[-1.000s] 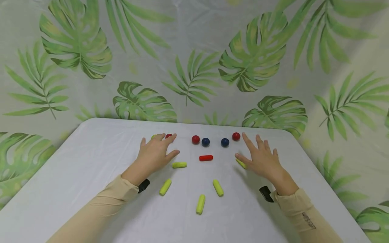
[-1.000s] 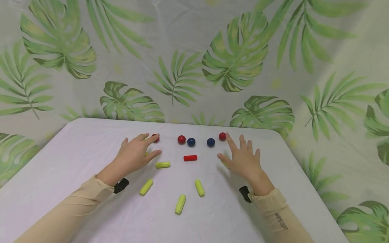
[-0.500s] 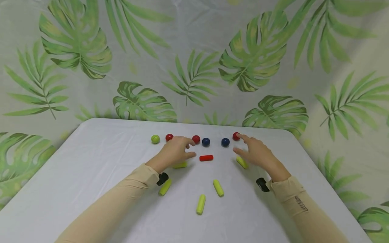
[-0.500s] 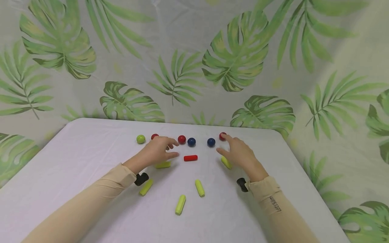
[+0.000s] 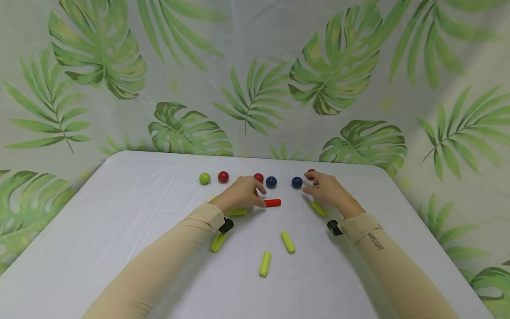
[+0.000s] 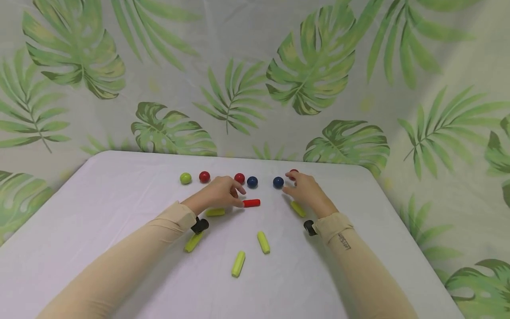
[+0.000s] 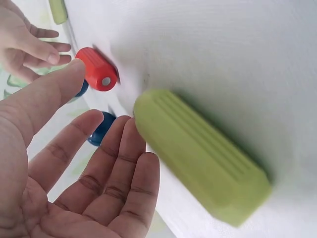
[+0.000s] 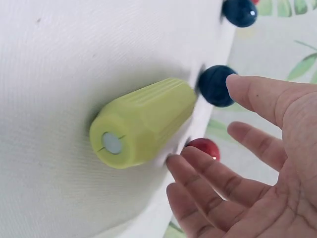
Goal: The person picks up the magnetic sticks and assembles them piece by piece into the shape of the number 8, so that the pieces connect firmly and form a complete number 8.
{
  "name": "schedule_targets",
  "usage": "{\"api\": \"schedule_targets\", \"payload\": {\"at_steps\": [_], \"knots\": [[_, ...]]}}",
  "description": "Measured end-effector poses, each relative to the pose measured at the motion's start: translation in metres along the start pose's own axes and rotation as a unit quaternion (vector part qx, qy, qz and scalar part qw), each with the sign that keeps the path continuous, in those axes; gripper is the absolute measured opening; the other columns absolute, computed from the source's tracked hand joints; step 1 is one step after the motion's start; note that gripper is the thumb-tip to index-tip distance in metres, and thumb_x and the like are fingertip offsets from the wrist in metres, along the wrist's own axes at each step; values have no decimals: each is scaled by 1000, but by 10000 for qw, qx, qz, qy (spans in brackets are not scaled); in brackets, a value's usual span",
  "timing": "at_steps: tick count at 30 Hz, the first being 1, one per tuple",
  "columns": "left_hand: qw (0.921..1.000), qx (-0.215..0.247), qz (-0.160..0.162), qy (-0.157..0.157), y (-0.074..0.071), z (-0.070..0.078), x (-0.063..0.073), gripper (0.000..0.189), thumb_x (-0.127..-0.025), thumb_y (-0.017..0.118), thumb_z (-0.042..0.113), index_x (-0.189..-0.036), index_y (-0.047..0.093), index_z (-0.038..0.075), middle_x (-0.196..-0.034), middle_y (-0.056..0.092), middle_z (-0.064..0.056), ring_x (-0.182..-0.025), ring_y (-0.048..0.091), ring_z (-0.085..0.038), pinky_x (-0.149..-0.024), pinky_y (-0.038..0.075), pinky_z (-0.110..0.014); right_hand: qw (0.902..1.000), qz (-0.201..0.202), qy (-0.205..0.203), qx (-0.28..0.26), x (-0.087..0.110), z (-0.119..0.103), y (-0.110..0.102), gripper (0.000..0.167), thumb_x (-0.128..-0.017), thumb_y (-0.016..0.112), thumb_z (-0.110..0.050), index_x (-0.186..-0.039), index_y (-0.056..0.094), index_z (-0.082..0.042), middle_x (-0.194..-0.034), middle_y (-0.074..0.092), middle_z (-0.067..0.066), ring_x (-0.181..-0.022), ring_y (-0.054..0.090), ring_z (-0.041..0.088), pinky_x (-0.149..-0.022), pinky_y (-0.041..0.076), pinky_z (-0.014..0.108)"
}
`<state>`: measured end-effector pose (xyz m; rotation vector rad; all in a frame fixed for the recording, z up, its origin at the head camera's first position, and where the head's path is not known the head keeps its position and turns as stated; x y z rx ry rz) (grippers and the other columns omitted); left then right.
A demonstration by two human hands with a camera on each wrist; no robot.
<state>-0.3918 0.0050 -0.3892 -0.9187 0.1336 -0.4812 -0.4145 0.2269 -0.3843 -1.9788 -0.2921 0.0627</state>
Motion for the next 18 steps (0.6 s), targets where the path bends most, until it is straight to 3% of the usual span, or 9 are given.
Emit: {"api": "schedule_targets", "payload": {"at_steps": [4,11,18], "knots": [[10000,6,-62,-13,4,2,-3,33,-91,88,18,-121,80,9,-103,76,-7,-90,66,-18,-82,56,-28,9999,36,124,25,-6,6,2,60,-106,67,-31,-157,50,-4,-137,64,31,-119,65,42,-98,55,53],[9999,-107,-81,-44,6,8,-5,24,-91,87,14,-114,82,8,-99,77,-7,-87,66,-18,-79,55,-26,9999,152,-10,-10,-11,9,2,53,-106,67,-26,-152,56,-2,-133,67,27,-110,66,37,-88,56,44],[9998,-179,-35,-110,7,8,-7,21,-90,88,16,-109,84,9,-96,76,-5,-86,64,-17,-76,53,-24,9998,184,-92,19,-14,9,2,47,-108,65,-27,-147,59,-2,-143,65,24,-117,66,38,-96,57,49]]}}
Point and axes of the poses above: each hand's wrist, its own x-axis away from the middle knuckle, its own y-axis out of the palm, z = x × y, the point moved 10 cm from there along -x, towards the middle knuckle
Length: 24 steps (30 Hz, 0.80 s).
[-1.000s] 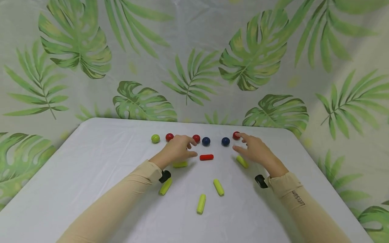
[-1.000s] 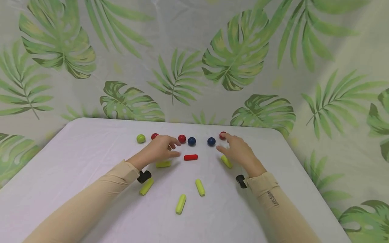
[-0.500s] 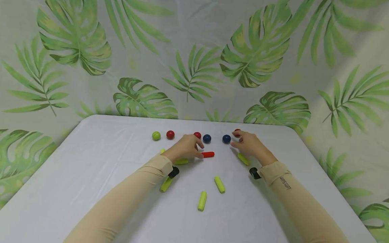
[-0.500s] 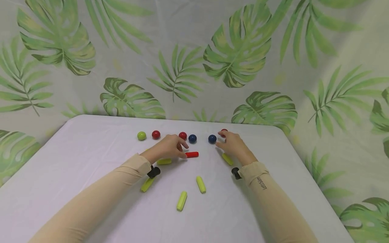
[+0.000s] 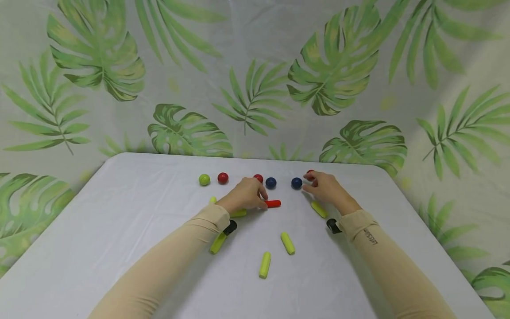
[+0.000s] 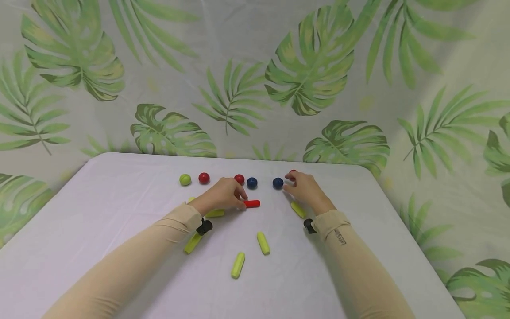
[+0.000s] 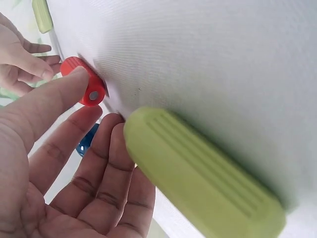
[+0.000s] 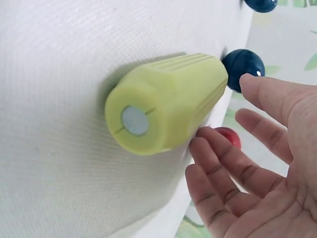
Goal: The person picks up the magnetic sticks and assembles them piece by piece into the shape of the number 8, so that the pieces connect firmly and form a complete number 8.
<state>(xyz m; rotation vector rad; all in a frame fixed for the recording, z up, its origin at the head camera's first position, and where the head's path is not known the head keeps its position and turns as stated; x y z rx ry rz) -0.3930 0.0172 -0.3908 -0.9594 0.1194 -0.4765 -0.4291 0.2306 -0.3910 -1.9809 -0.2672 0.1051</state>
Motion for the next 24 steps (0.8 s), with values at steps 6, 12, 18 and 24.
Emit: {"api": "schedule_targets", "payload": {"at_steps": [6,12,18,24], "knots": [[10000,-67,1,5,3,-1,-2,19,-89,89,17,-107,84,10,-94,73,-4,-85,62,-18,-73,50,-24,10000,51,-14,29,-3,-1,1,44,-107,66,-25,-144,63,-2,-137,68,25,-117,66,38,-98,56,51],[9999,-115,-33,47,6,1,-3,17,-90,88,17,-105,85,10,-93,73,-3,-87,61,-18,-74,50,-25,9999,147,34,55,-2,2,0,40,-106,68,-23,-139,65,-1,-127,72,25,-118,67,39,-101,56,53],[9999,-92,-53,-19,4,0,-3,16,-91,88,16,-105,85,10,-94,74,-4,-90,61,-19,-78,52,-27,9997,223,-93,95,-5,1,0,36,-105,70,-21,-134,69,0,-115,73,22,-106,68,34,-93,56,49],[9999,-120,-34,37,0,-2,-4,12,-90,87,14,-101,85,10,-93,74,-2,-91,60,-19,-80,51,-28,9998,195,-68,65,-10,0,3,34,-104,72,-21,-131,71,0,-109,74,19,-98,68,30,-88,57,44]]}}
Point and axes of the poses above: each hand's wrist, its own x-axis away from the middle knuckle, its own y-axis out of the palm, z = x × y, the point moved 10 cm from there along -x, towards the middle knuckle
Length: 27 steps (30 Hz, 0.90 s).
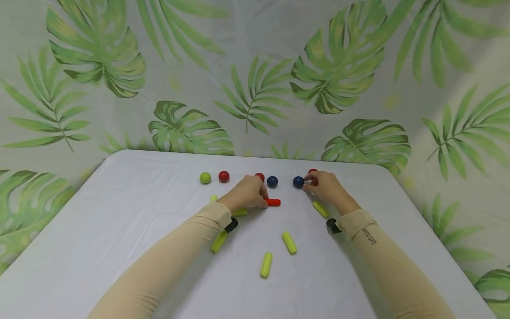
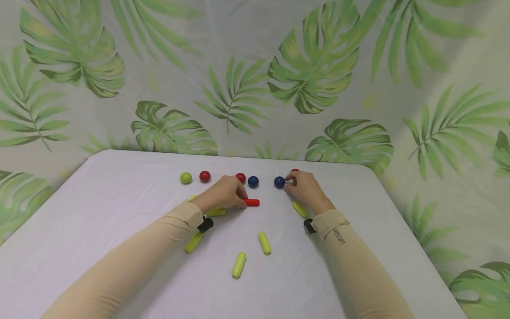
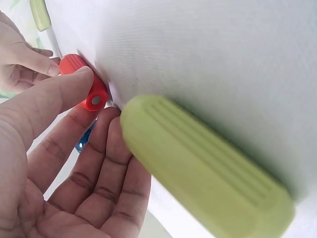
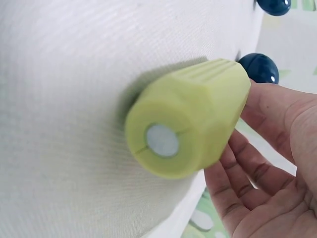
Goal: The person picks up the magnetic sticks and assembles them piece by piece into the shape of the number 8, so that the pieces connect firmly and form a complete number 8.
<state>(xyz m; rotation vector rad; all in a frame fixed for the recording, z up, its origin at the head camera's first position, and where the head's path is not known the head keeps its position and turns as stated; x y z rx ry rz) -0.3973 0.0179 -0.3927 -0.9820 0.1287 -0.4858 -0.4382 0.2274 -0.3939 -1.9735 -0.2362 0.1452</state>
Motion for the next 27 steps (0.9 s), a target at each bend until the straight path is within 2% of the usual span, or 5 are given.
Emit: {"api": "schedule_targets", "payload": {"at_steps": [6,12,21,27], "knots": [[10000,14,47,48,-4,0,-1,8,-90,87,12,-98,85,10,-90,75,-1,-89,62,-20,-80,52,-28,10000,-37,19,-9,-1,1,0,35,-104,72,-22,-132,71,-1,-112,75,20,-103,70,32,-93,58,47],[9999,-78,96,98,-7,-2,-3,11,-89,88,12,-99,85,8,-94,76,-2,-93,62,-19,-83,53,-29,9998,-49,-145,-82,-3,-3,-1,39,-102,74,-22,-133,69,1,-113,75,21,-104,70,34,-93,57,49],[10000,21,34,18,-8,-6,-5,9,-88,88,11,-97,85,8,-92,76,-3,-91,62,-18,-78,53,-26,9976,-221,384,-531,-6,3,5,53,-99,79,-32,-142,64,-4,-119,68,18,-103,60,30,-88,52,38],[9999,-93,52,29,-8,-6,-7,9,-88,89,12,-95,85,9,-92,77,-3,-93,61,-18,-81,53,-28,9975,-179,392,-566,-9,1,9,52,-100,78,-34,-141,65,-5,-117,68,17,-101,59,28,-84,50,35]]}}
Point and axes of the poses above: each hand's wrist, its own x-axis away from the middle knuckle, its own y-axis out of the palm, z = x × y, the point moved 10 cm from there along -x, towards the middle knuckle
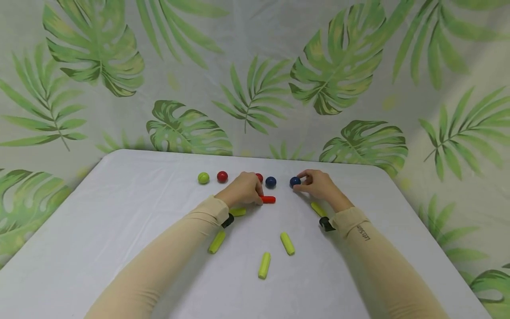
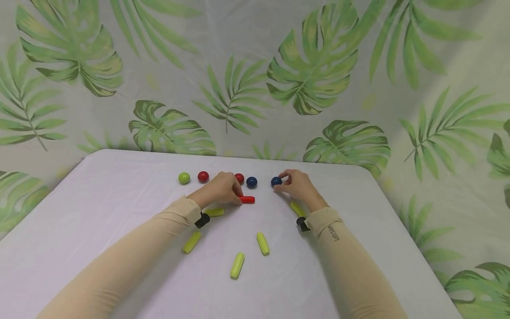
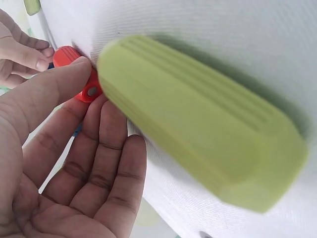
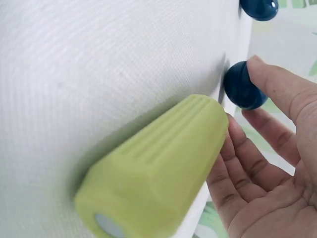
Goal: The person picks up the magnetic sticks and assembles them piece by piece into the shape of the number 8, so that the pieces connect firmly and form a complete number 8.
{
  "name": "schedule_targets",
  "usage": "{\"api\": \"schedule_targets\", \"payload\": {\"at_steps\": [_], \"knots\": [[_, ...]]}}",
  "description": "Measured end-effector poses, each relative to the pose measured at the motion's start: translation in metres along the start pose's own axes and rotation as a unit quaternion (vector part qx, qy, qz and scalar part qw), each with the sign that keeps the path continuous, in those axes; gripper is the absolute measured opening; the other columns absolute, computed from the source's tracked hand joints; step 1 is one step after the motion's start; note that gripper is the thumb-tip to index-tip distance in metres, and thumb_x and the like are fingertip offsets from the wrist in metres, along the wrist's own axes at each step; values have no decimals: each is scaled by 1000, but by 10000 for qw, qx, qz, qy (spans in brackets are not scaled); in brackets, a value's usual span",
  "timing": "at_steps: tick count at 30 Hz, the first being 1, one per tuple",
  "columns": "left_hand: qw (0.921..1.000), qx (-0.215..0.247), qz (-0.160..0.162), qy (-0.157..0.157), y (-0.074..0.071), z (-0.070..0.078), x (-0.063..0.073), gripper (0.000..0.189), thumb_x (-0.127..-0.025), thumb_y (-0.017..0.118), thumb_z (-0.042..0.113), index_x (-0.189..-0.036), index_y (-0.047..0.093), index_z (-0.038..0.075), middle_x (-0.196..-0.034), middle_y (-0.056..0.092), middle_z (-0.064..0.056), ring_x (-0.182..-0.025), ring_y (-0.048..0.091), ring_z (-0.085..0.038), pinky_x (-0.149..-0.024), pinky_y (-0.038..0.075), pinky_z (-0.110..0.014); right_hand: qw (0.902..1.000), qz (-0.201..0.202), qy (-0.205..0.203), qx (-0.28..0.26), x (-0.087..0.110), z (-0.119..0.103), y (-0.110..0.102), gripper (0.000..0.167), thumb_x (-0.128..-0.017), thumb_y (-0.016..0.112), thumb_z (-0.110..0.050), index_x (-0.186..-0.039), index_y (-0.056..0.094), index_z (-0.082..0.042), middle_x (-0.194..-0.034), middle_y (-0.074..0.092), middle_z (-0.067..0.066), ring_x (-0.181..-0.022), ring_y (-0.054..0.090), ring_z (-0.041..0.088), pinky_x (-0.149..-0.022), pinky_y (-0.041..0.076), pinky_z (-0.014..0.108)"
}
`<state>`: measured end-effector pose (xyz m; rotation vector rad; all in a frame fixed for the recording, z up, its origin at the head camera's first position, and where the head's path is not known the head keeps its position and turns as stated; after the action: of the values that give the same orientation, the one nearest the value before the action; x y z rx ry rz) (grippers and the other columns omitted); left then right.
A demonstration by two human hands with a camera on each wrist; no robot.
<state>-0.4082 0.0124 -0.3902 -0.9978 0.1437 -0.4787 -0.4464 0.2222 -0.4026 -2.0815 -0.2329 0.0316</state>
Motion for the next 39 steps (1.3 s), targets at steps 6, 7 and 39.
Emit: {"api": "schedule_targets", "payload": {"at_steps": [6,7,39], "knots": [[9999,-143,39,-61,-1,0,1,8,-88,89,13,-93,85,9,-99,72,-3,-95,58,-19,-85,51,-29,9999,57,97,10,-2,2,2,48,-102,76,-35,-138,67,-6,-115,69,16,-99,60,28,-82,49,34],[9999,-153,34,-68,-1,1,1,8,-88,89,13,-93,85,9,-99,72,-3,-95,58,-19,-85,51,-30,9999,57,92,33,-2,1,2,48,-102,75,-36,-138,67,-5,-116,70,17,-99,60,28,-83,50,35],[9999,-56,2,-103,-9,0,-9,8,-86,90,11,-90,83,9,-80,70,0,-80,59,-15,-71,48,-23,9990,-218,-395,0,24,-4,1,41,-101,77,-32,-126,71,0,-107,72,13,-100,66,26,-93,56,40]]}}
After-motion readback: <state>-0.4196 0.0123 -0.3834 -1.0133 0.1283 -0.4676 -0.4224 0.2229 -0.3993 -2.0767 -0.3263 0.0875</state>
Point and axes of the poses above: each hand's wrist, its own x-axis away from the middle knuckle, its own y-axis out of the palm, z = x × y, the point moved 10 cm from there along -x, towards the middle knuckle
